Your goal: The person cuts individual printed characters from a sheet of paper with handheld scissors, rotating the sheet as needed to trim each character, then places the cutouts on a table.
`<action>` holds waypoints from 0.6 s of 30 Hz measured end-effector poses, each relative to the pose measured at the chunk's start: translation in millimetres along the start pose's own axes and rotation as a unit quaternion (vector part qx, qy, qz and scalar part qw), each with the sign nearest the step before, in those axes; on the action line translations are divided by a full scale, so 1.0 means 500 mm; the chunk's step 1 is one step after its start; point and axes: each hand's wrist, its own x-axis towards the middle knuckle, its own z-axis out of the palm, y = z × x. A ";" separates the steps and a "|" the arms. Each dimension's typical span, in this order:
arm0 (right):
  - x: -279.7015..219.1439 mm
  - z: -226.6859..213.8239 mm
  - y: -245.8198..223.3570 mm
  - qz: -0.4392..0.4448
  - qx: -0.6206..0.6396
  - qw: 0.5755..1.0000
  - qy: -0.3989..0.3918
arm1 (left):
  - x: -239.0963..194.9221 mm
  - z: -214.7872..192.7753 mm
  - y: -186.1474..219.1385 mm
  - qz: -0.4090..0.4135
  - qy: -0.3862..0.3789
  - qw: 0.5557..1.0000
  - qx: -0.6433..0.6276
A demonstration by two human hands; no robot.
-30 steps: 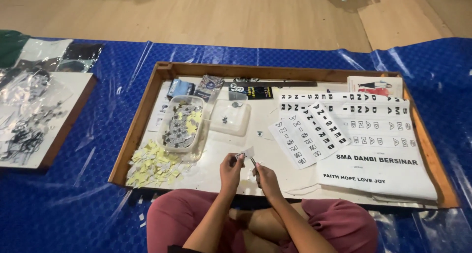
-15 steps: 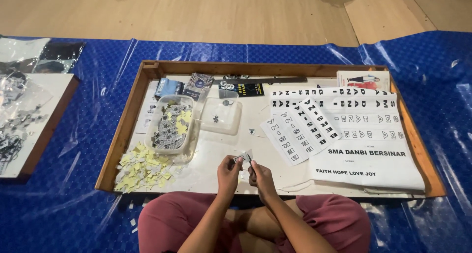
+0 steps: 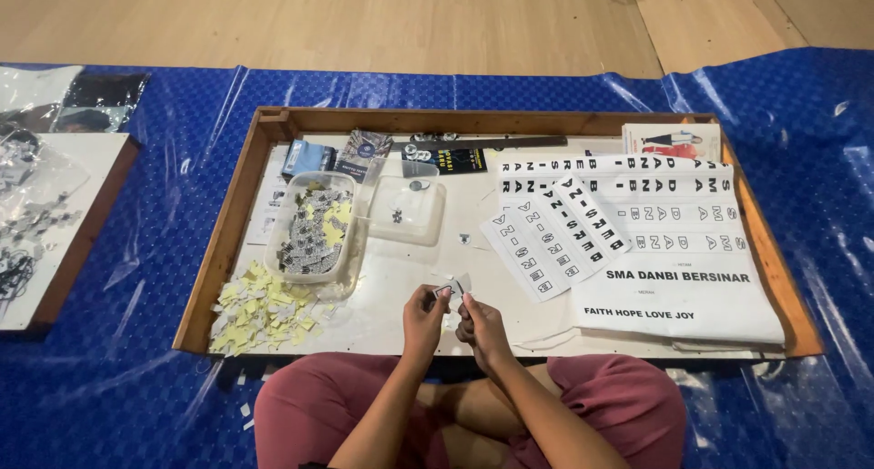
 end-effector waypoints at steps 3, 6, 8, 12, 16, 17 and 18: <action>-0.005 0.004 -0.007 0.010 0.009 1.000 -0.002 | -0.001 0.000 0.001 0.000 -0.003 1.000 0.001; -0.011 0.011 -0.020 0.016 0.009 1.000 0.001 | 0.000 0.000 0.000 0.000 -0.006 1.000 0.005; -0.012 0.013 -0.022 0.019 0.012 1.000 0.003 | 0.001 -0.001 0.001 0.001 -0.005 1.000 0.011; -0.012 0.013 -0.018 0.029 0.022 0.999 0.016 | -0.001 -0.001 0.003 -0.003 -0.014 0.999 0.031; -0.016 0.024 -0.035 0.065 0.041 0.996 0.053 | -0.003 0.002 0.007 -0.012 -0.018 0.999 0.032; -0.018 0.028 -0.046 0.064 0.041 0.996 0.054 | -0.003 0.001 0.009 -0.012 -0.019 0.999 0.032; -0.019 0.031 -0.057 0.069 0.045 0.995 0.063 | -0.003 0.001 0.011 -0.015 -0.018 0.999 0.037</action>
